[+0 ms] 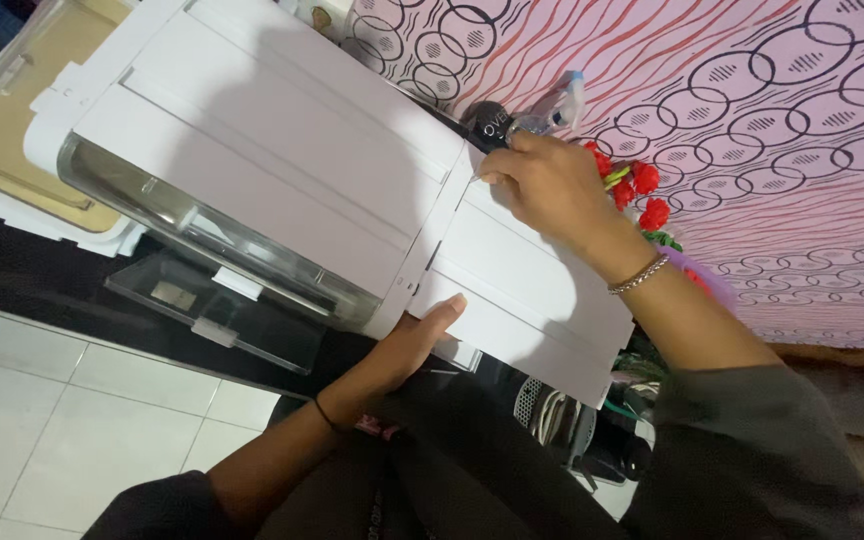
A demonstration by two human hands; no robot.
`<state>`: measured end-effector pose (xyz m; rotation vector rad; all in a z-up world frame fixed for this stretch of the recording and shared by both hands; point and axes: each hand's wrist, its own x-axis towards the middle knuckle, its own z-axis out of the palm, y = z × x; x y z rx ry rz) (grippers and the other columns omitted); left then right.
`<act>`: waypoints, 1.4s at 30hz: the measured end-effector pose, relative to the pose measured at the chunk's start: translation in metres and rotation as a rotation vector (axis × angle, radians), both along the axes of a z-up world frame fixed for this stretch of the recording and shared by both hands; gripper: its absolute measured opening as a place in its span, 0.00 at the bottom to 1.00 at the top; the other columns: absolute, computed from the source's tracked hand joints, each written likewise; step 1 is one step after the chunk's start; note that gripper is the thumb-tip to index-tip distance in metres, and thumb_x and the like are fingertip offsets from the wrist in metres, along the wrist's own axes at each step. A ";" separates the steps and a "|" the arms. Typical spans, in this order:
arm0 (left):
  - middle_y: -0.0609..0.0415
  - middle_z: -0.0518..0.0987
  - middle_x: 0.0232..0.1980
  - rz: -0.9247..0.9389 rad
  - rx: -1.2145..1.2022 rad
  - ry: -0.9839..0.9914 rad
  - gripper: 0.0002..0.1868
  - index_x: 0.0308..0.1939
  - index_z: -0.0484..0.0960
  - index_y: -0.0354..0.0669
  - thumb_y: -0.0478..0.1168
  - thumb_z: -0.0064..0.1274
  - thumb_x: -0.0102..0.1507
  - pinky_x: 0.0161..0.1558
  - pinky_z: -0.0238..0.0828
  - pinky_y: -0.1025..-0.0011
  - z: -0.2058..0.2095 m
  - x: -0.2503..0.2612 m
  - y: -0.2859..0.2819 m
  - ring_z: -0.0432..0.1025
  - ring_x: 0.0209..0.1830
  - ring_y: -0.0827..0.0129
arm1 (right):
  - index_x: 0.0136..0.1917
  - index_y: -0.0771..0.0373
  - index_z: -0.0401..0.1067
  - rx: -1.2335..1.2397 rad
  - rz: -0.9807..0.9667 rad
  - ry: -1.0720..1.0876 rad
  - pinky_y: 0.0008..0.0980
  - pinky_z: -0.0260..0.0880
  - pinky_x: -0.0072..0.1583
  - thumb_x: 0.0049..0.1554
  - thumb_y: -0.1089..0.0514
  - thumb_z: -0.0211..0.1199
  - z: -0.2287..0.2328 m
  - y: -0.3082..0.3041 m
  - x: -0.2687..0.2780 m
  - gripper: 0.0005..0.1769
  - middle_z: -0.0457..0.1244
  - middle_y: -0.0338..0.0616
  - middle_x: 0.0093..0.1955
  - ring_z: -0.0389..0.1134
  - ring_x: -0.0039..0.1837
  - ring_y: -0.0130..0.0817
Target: The person assembles a white plastic storage container by attaching its lid to the base using a screwdriver. They align the parts, insert screws, and tighten them to secure the lid.
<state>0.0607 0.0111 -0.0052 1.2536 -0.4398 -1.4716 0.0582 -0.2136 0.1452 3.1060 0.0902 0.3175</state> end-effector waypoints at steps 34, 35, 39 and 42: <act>0.32 0.57 0.78 0.094 -0.103 0.090 0.50 0.75 0.51 0.25 0.64 0.40 0.64 0.71 0.61 0.55 -0.013 -0.008 -0.008 0.71 0.68 0.46 | 0.49 0.54 0.74 0.127 -0.345 -0.254 0.44 0.66 0.36 0.59 0.59 0.64 -0.048 0.036 -0.019 0.04 0.68 0.46 0.34 0.69 0.34 0.46; 0.32 0.56 0.79 0.083 -0.110 0.084 0.50 0.75 0.51 0.25 0.65 0.39 0.65 0.72 0.58 0.56 -0.014 -0.008 -0.008 0.71 0.68 0.46 | 0.49 0.54 0.74 0.171 -0.347 -0.254 0.43 0.67 0.37 0.58 0.59 0.64 -0.046 0.034 -0.018 0.05 0.68 0.45 0.34 0.70 0.35 0.45; 0.36 0.54 0.80 0.023 -0.089 0.080 0.50 0.77 0.48 0.28 0.66 0.35 0.65 0.72 0.51 0.59 -0.023 -0.011 -0.011 0.70 0.69 0.48 | 0.50 0.49 0.76 0.516 -0.626 -0.121 0.43 0.68 0.39 0.59 0.56 0.63 -0.052 0.040 -0.013 0.05 0.67 0.45 0.30 0.70 0.33 0.44; 0.37 0.51 0.81 0.033 -0.119 0.118 0.50 0.77 0.47 0.30 0.67 0.33 0.65 0.72 0.55 0.58 -0.031 -0.013 -0.014 0.68 0.70 0.48 | 0.50 0.54 0.71 0.435 -0.625 -0.268 0.44 0.68 0.38 0.61 0.55 0.61 -0.062 0.054 -0.010 0.04 0.70 0.43 0.35 0.71 0.35 0.45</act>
